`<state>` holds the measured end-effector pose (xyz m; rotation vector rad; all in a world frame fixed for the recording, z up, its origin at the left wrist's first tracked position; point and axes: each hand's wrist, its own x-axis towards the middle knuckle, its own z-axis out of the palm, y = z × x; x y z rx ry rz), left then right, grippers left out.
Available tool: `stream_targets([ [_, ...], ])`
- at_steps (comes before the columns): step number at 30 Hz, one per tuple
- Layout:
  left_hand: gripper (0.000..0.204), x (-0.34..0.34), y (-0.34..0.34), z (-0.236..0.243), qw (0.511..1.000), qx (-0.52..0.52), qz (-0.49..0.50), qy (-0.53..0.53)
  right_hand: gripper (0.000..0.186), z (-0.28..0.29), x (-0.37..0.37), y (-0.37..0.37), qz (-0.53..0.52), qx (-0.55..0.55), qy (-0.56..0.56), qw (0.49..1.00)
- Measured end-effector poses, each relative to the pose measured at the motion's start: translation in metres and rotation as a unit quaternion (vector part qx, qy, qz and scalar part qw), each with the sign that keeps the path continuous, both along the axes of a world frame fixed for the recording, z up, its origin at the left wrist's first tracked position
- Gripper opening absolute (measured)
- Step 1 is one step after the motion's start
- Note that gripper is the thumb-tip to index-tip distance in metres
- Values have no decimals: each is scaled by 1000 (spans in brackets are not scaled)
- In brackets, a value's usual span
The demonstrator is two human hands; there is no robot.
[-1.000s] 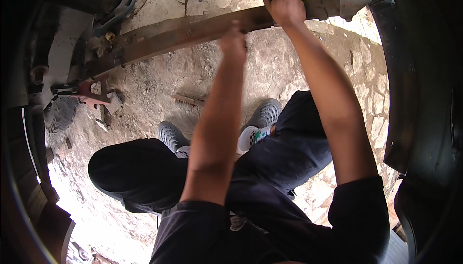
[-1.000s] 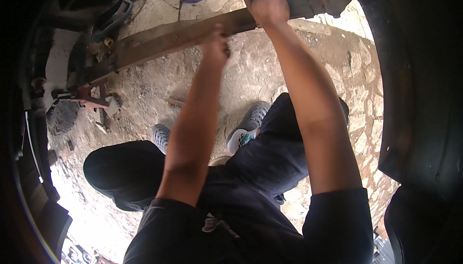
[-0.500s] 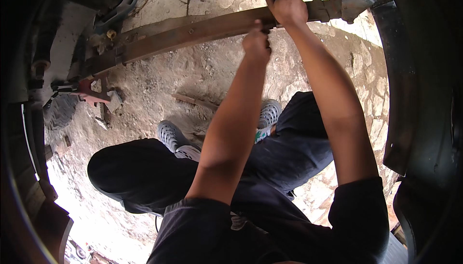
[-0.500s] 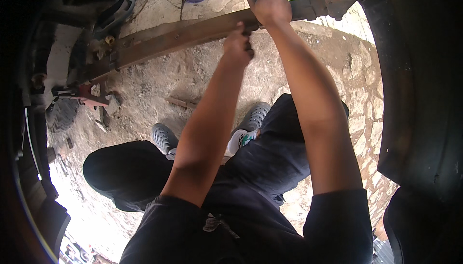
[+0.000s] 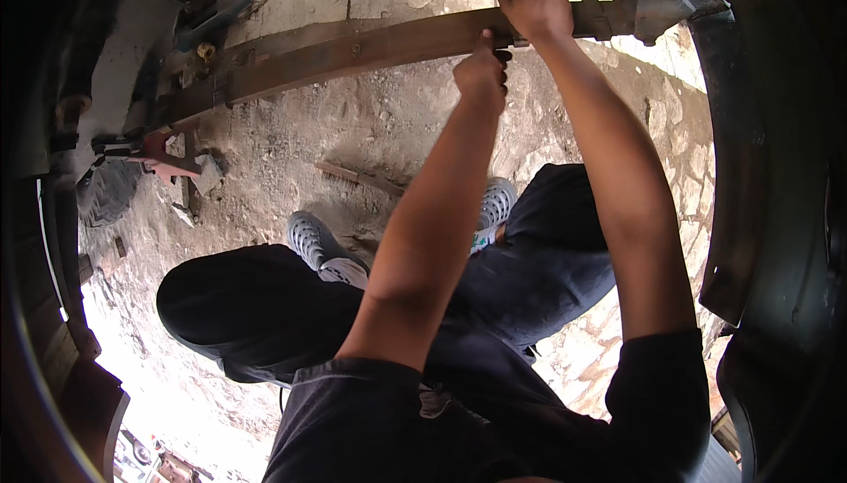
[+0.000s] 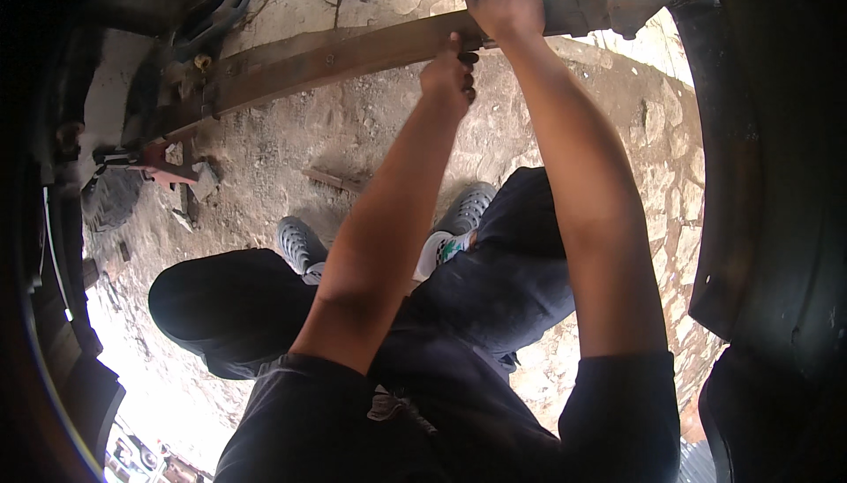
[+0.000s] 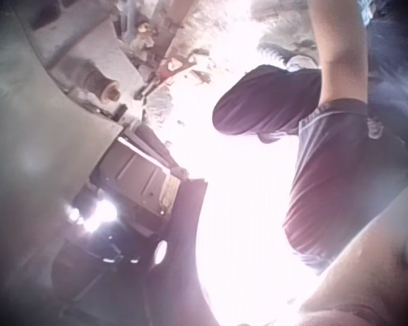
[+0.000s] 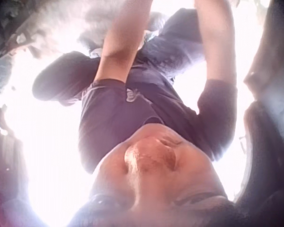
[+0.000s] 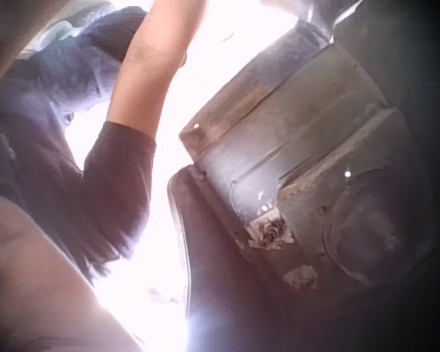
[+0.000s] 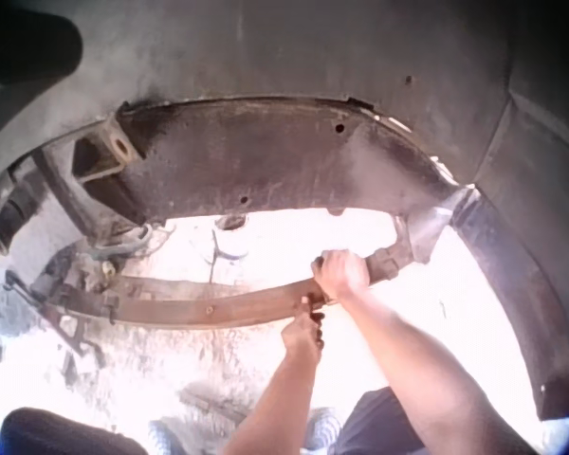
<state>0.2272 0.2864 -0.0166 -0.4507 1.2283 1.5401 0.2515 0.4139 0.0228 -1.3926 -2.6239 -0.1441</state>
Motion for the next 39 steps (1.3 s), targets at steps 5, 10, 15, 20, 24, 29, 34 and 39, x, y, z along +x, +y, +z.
stream_targets([
  [5, 45, -59, -57, -35, 997, -33, 1, 70, 41, 2, 3, -6, -11, 7, 37, 999],
  [10, 47, -64, -66, -30, 999, -5, 30, 37, 41, -1, 5, -7, -16, 19, 44, 999],
  [15, 40, -19, -4, -6, 1000, 7, -3, 20, 41, 2, -3, -11, -5, 25, 49, 998],
  [20, 41, -20, -2, -3, 993, 32, -100, 48, 40, 4, 1, -8, -8, 4, 43, 999],
  [24, 47, -82, -42, -36, 994, -52, -25, 98, 42, 4, 3, -9, -9, 18, 49, 999],
  [29, 48, -87, -47, -25, 995, -49, 58, 70, 42, 2, 3, -10, -15, 11, 51, 999],
  [34, 48, -12, 1, -12, 999, 35, 25, 23, 44, 7, -3, -15, -15, -6, 36, 999],
  [39, 41, -17, 4, -13, 999, 13, 24, 16, 44, 7, -2, -9, -16, -6, 26, 1000],
])
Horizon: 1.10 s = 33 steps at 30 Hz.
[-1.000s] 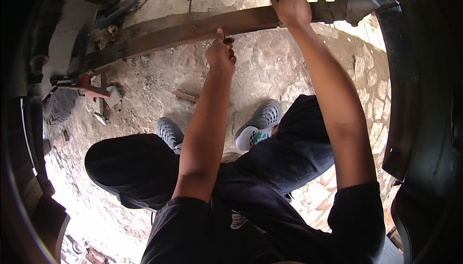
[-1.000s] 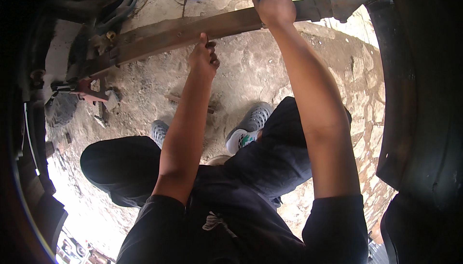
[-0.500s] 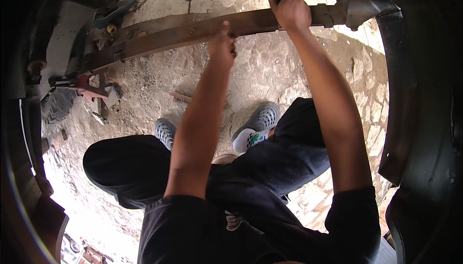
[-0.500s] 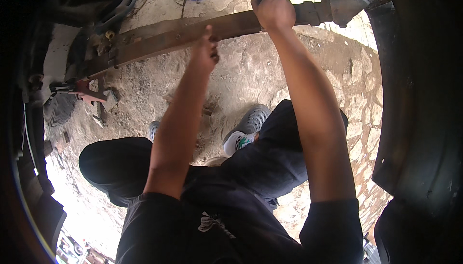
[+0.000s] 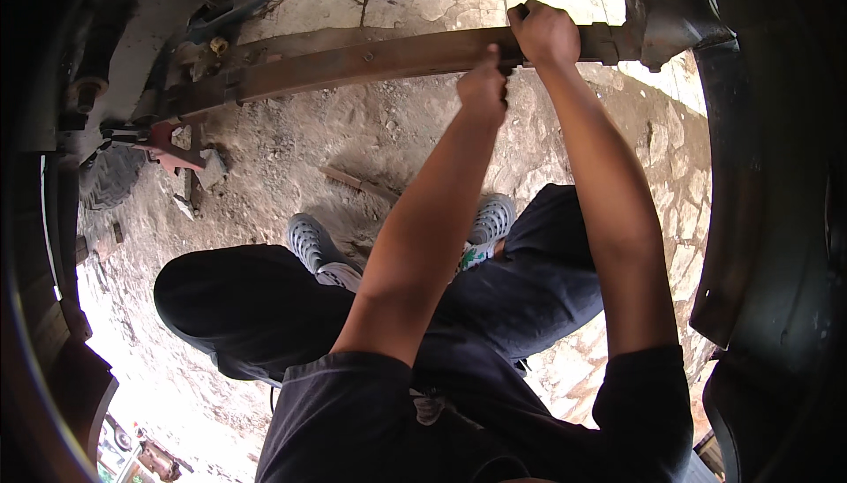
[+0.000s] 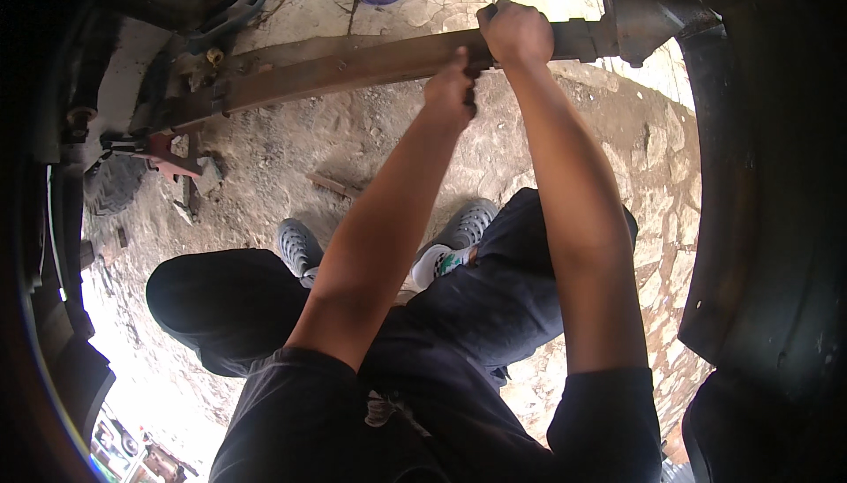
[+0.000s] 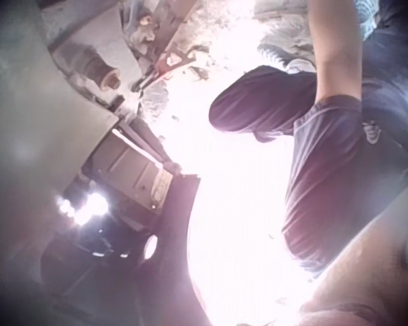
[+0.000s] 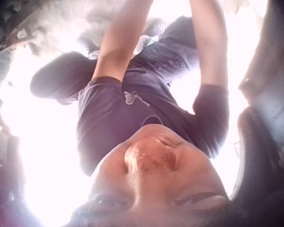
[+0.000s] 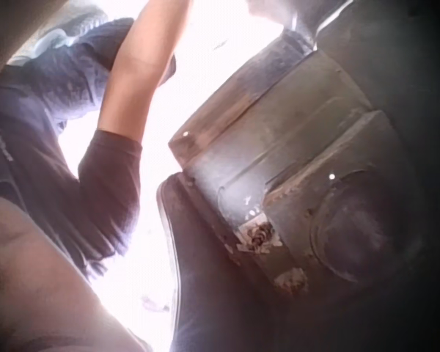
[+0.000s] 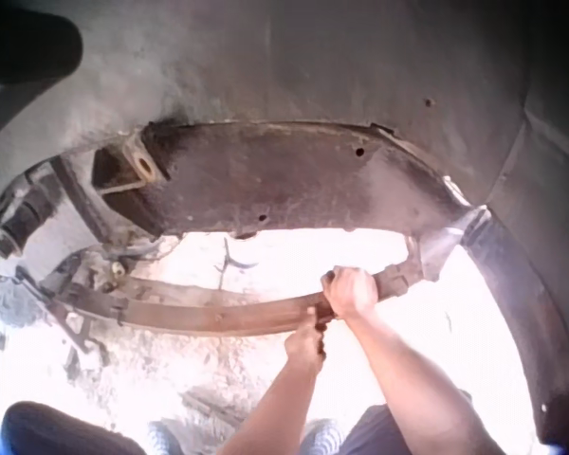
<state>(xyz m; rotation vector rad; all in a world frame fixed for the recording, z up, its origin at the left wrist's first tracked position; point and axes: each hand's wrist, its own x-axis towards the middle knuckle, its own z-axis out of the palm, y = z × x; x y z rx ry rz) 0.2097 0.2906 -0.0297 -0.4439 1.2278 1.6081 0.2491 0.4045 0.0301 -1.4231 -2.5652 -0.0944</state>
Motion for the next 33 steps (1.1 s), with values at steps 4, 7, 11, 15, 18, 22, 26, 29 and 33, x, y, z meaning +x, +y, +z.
stream_targets([
  [4, 46, -57, -52, -28, 993, -50, 89, 61, 42, -6, 7, 4, 13, 36, 12, 999],
  [7, 48, -90, -79, -30, 991, -64, 96, 70, 40, 0, 4, -6, 6, -4, 38, 999],
  [11, 47, -58, -56, -30, 995, -53, 49, 66, 41, -1, -1, -4, -2, 27, 44, 999],
  [15, 49, 14, -18, 8, 999, 10, -28, -15, 41, -4, 3, -4, -4, 26, 41, 999],
  [18, 48, 16, -14, 15, 999, -15, -38, -19, 41, -1, -1, -4, 6, 40, 34, 999],
  [22, 45, -32, -38, -24, 998, -26, 53, 32, 40, 0, -1, -5, -3, 35, 49, 998],
  [26, 42, -97, -78, -28, 994, -57, 86, 41, 41, -7, 5, -1, -3, 40, 49, 998],
  [29, 41, -92, -74, -19, 998, -59, 21, 21, 40, -8, 6, 1, -13, 34, 39, 999],
  [33, 50, -26, -17, -12, 997, -22, -60, 41, 36, -9, 0, 0, -18, 26, 41, 999],
])
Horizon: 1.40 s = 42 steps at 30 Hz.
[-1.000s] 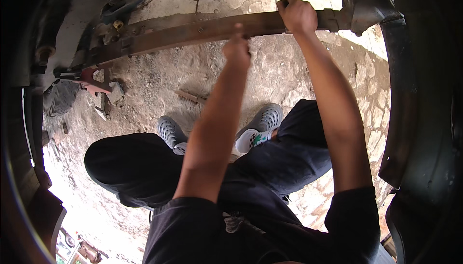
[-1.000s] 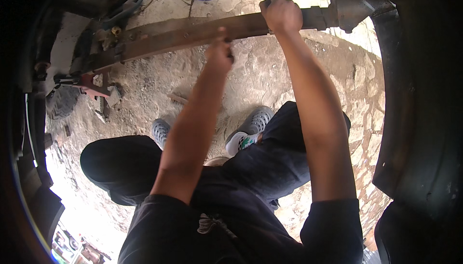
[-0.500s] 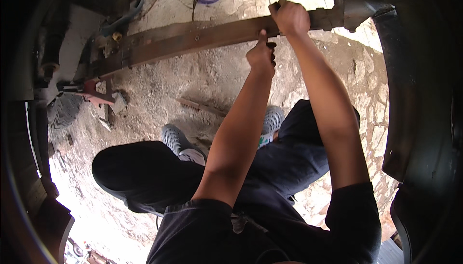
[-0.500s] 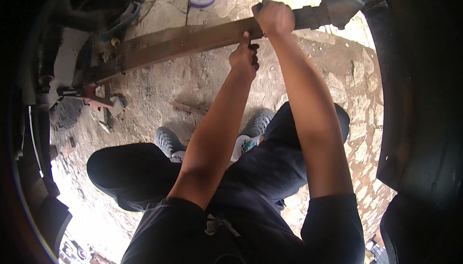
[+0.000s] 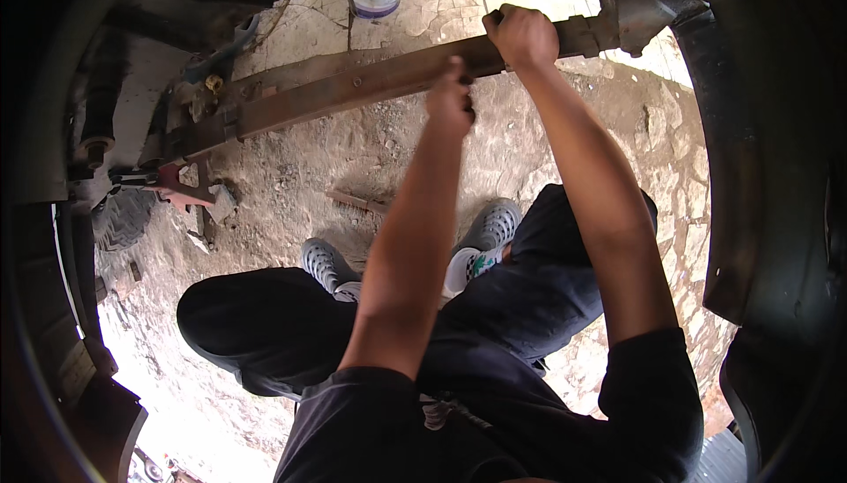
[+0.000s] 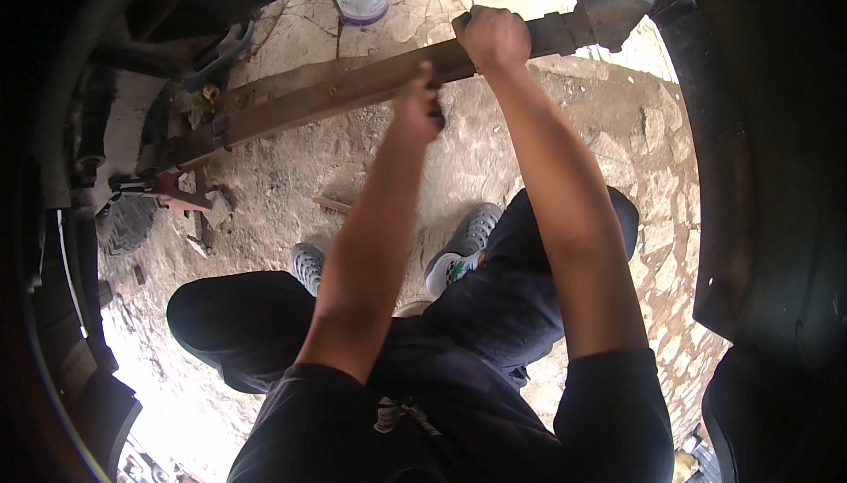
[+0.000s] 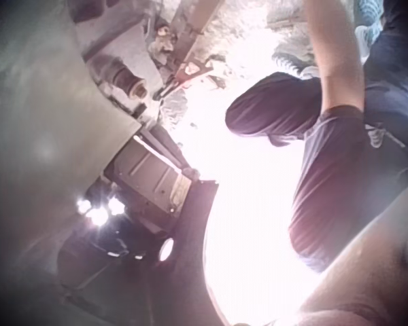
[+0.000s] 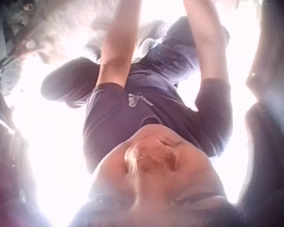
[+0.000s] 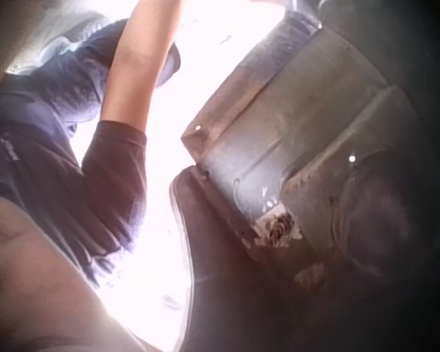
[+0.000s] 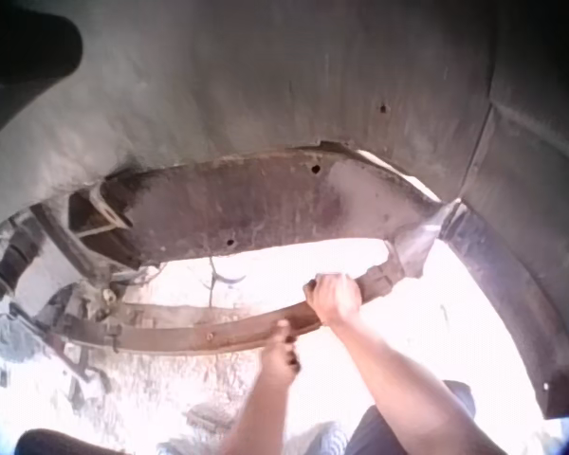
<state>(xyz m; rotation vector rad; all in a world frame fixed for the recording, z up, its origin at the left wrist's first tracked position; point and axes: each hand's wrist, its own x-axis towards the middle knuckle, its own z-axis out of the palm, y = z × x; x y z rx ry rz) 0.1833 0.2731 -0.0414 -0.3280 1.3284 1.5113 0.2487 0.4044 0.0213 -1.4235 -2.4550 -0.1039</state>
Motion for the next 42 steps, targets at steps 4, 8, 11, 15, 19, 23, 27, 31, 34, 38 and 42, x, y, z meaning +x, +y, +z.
stream_targets([
  [4, 38, 32, 23, 17, 997, 25, 23, -75, 35, 2, 0, 0, 20, -3, 3, 1000],
  [8, 40, -36, -20, -36, 991, 27, 128, 31, 35, 3, 3, 1, 18, 0, 0, 1000],
  [11, 42, -61, -53, -28, 992, 40, 121, 21, 37, -2, 8, 2, -8, -23, 0, 1000],
  [15, 39, -18, -4, -42, 990, 97, 96, 33, 38, 8, -9, -6, 15, -24, -2, 1000],
  [19, 44, 61, 35, 39, 989, 67, 90, -98, 40, 4, -4, 1, 2, -39, -25, 999],
  [23, 57, 27, -29, 17, 999, 0, -14, 43, 42, 9, 4, -8, 6, 2, 13, 1000],
  [27, 59, -19, -176, -25, 985, -95, 48, 135, 29, 4, 6, -10, 58, 24, 73, 995],
  [31, 57, -47, -277, -47, 966, -131, 210, 75, 5, -19, 15, -60, 320, 140, 234, 907],
  [34, 54, -53, -258, -37, 953, -89, 266, 115, 20, -73, 12, -169, 363, -218, 65, 904],
  [38, 49, -56, -244, -50, 948, -71, 268, 157, 48, -140, 8, -272, 314, -287, -112, 898],
  [42, 46, -50, -261, -73, 959, -93, 244, 112, 48, -204, 6, -314, 290, -283, -83, 911],
])
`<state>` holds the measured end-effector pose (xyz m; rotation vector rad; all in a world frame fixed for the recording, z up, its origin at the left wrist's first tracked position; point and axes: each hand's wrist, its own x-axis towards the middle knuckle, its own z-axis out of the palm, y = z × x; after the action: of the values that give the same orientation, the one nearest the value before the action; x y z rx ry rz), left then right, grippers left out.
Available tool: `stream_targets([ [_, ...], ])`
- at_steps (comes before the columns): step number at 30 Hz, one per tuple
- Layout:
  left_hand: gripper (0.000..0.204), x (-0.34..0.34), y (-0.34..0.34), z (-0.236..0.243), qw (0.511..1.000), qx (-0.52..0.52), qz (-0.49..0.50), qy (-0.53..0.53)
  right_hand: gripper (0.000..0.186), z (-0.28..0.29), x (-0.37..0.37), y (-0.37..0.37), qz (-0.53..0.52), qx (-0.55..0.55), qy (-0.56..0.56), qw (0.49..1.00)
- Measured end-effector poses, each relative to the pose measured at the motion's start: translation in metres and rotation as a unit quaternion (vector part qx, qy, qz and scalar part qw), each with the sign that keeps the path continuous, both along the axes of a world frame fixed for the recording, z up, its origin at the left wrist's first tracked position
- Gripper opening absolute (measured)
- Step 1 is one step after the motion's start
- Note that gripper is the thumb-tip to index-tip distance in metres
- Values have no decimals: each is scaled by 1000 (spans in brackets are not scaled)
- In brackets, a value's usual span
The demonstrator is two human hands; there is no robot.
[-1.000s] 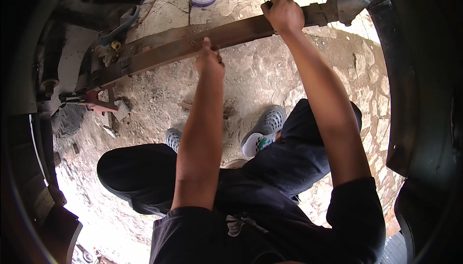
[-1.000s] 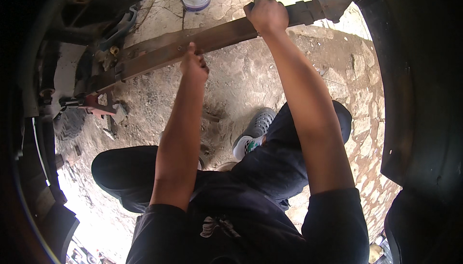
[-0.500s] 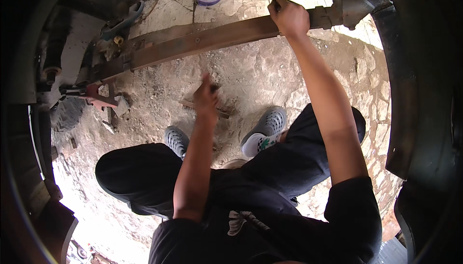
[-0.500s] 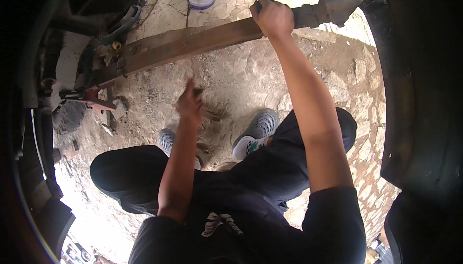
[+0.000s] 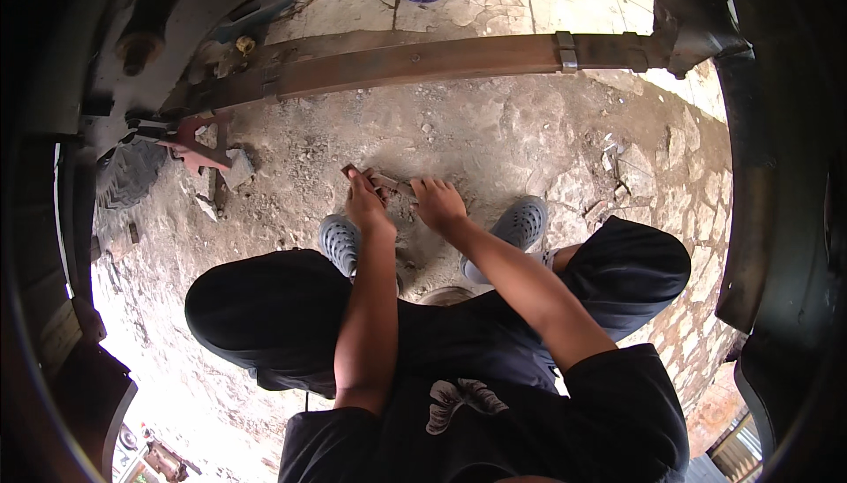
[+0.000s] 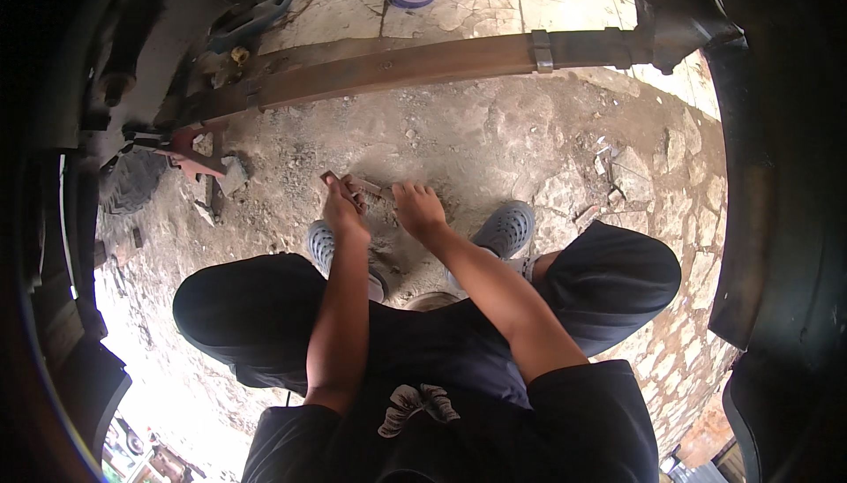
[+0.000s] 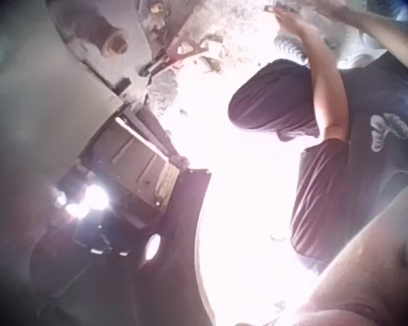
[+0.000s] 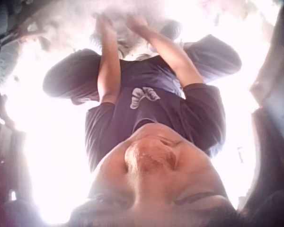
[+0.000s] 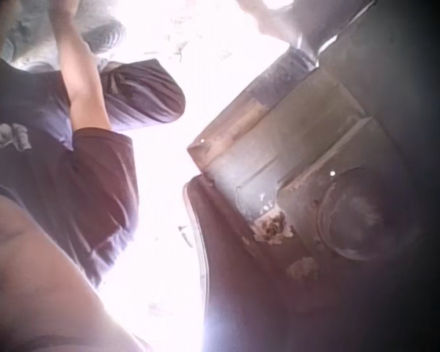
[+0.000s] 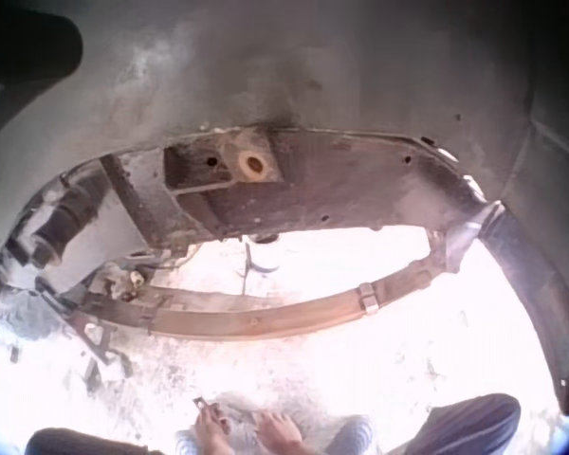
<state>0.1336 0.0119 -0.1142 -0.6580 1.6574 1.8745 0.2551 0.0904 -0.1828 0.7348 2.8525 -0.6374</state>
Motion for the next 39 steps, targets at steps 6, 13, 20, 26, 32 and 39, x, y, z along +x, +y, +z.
stream_targets([
  [6, 48, -16, -5, -6, 997, 55, -56, 6, 43, -16, -13, -11, -59, -60, -61, 995],
  [13, 52, -38, 6, 27, 991, 51, -51, 117, 40, 56, -6, 9, -248, -308, -42, 917],
  [20, 52, -40, 27, 42, 978, 54, -79, 188, 52, 180, 35, 26, -183, -52, 171, 967],
  [26, 52, -38, 36, 30, 982, 37, -107, 154, 57, 209, -18, 57, -210, 73, 131, 966],
  [32, 51, -38, 35, 39, 979, 11, -125, 163, 59, 189, -109, 124, -208, 65, 97, 971],
  [39, 50, -44, 26, 28, 986, 8, -97, 135, 59, 213, -35, 55, -209, 61, 25, 976],
])
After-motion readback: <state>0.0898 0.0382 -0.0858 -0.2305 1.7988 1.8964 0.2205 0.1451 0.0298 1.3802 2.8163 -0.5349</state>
